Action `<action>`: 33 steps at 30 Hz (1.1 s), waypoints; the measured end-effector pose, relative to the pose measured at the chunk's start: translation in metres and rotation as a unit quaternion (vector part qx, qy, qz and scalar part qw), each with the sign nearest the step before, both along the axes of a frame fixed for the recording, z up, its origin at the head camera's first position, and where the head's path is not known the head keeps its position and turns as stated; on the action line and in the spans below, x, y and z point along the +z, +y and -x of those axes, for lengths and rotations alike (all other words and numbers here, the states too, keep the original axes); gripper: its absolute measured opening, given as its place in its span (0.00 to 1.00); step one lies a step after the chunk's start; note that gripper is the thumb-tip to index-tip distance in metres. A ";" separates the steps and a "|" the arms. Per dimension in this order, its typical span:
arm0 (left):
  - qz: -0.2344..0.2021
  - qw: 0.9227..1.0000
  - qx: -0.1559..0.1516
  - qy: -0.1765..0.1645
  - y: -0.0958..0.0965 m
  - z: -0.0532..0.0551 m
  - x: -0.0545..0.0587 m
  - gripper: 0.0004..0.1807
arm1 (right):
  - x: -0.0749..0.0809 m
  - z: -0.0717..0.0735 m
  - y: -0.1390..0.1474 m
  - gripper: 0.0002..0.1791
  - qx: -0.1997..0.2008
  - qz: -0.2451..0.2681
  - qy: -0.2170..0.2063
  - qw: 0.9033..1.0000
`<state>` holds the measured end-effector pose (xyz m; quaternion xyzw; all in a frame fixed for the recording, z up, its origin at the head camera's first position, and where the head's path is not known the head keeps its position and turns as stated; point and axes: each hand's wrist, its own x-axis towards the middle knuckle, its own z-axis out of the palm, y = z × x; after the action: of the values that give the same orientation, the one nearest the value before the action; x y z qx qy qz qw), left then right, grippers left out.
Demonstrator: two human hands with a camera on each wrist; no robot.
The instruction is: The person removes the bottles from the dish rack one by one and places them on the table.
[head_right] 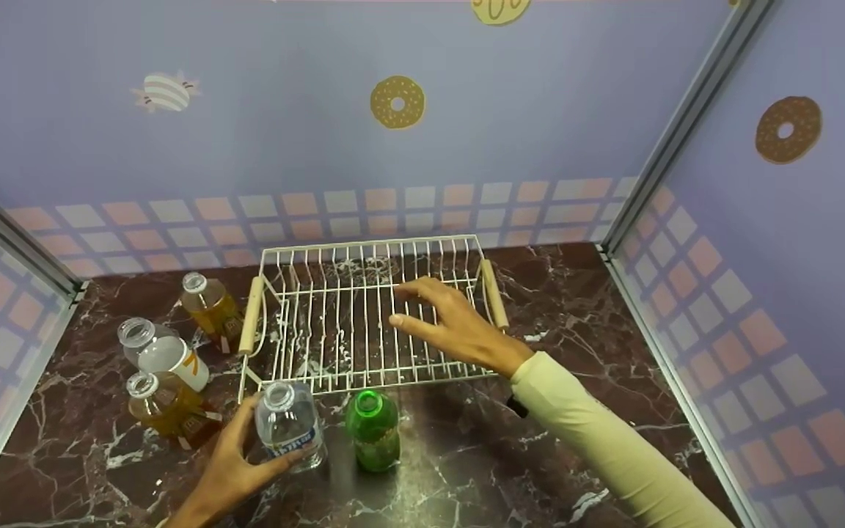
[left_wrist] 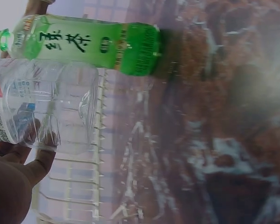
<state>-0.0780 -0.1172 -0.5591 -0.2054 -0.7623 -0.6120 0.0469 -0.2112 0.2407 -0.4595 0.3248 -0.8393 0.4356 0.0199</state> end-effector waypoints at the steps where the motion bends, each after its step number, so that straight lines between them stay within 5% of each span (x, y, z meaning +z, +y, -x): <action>1: 0.000 1.000 0.000 -0.006 0.000 -0.001 -0.002 0.46 | -0.001 0.000 0.000 0.25 -0.002 -0.001 -0.002 1.000; 11: -0.009 0.999 0.000 -0.037 0.004 -0.001 -0.020 0.47 | -0.005 -0.001 0.000 0.26 -0.007 -0.007 -0.013 1.000; 33: 0.003 0.990 -0.086 -0.110 0.015 0.006 -0.039 0.46 | -0.014 0.002 0.002 0.26 -0.015 -0.016 -0.021 1.000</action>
<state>-0.0840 -0.1025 -0.5978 -0.2021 -0.7444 -0.6299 -0.0905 -0.2128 0.2432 -0.4739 0.3036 -0.8511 0.4283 0.0037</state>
